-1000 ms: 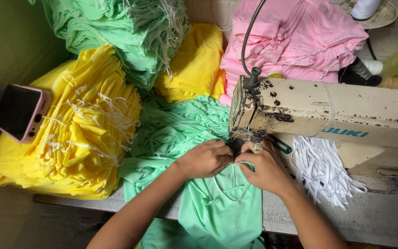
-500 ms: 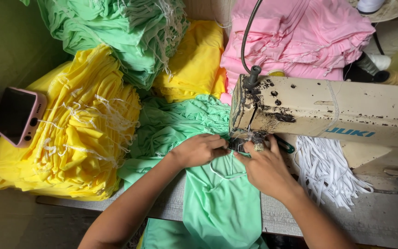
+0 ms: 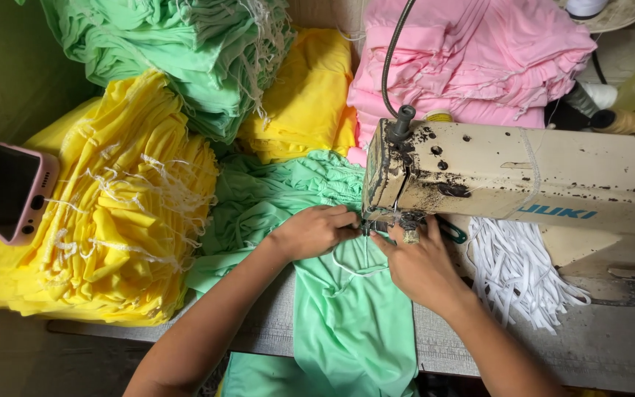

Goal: Attaching elastic bands to fabric pieces at a sewing machine workstation

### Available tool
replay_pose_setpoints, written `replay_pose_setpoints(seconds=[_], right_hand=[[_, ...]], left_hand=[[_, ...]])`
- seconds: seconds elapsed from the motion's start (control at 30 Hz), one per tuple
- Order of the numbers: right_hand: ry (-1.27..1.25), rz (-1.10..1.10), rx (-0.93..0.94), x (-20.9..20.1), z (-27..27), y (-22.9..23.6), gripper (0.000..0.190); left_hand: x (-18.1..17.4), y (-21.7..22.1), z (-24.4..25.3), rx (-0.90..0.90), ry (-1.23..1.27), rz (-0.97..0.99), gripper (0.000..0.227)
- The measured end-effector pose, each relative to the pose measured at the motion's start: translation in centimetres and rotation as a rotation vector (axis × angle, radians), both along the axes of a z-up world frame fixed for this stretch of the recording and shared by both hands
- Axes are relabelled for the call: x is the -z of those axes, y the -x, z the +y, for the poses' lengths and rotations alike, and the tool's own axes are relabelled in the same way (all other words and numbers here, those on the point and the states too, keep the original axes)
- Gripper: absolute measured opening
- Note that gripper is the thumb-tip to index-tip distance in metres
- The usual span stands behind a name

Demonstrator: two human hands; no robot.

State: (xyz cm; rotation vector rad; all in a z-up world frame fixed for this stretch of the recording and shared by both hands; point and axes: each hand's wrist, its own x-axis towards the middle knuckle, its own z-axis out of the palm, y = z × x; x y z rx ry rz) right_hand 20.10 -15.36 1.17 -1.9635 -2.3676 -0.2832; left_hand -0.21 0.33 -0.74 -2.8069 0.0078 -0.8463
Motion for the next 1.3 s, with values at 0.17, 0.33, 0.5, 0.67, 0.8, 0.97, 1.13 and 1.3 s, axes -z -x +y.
replay_pose_setpoints(seconds=[0.17,0.33,0.5,0.67,0.8,0.97,1.13,1.3], right_hand=[[-0.01,0.033,0.014,0.5,0.1,-0.2,0.05],[-0.09,0.025,0.0,2.0,0.2,-0.7,0.048],[-0.071,0.055,0.043,4.5,0.6,-1.7,0.052],[0.041,0.23,0.165,0.4,-0.3,-0.6,0.054],[0.079,0.19,0.324,-0.8,-0.8,-1.9,0.032],[-0.007,0.262,0.361,-3.5,-5.4,-5.0,0.04],[-0.549,0.146,0.532,-2.0,-13.6,-12.7,0.036],[-0.542,0.132,0.683,1.4,-17.8,-18.2,0.05]], left_hand=[[0.5,-0.1,0.4,-0.013,0.003,0.043,0.017],[0.6,0.0,0.4,-0.018,0.063,0.076,0.018],[1.6,-0.5,-0.2,-0.129,0.105,0.058,0.015],[2.0,-1.3,-3.2,-0.332,0.116,0.052,0.009],[1.2,-2.8,-7.1,-0.463,0.505,0.084,0.038],[0.3,-4.4,-10.9,-0.613,0.558,0.023,0.069],[2.2,-5.2,-12.1,-0.693,0.391,0.121,0.081],[3.3,-5.1,-12.3,-0.697,0.398,0.095,0.085]])
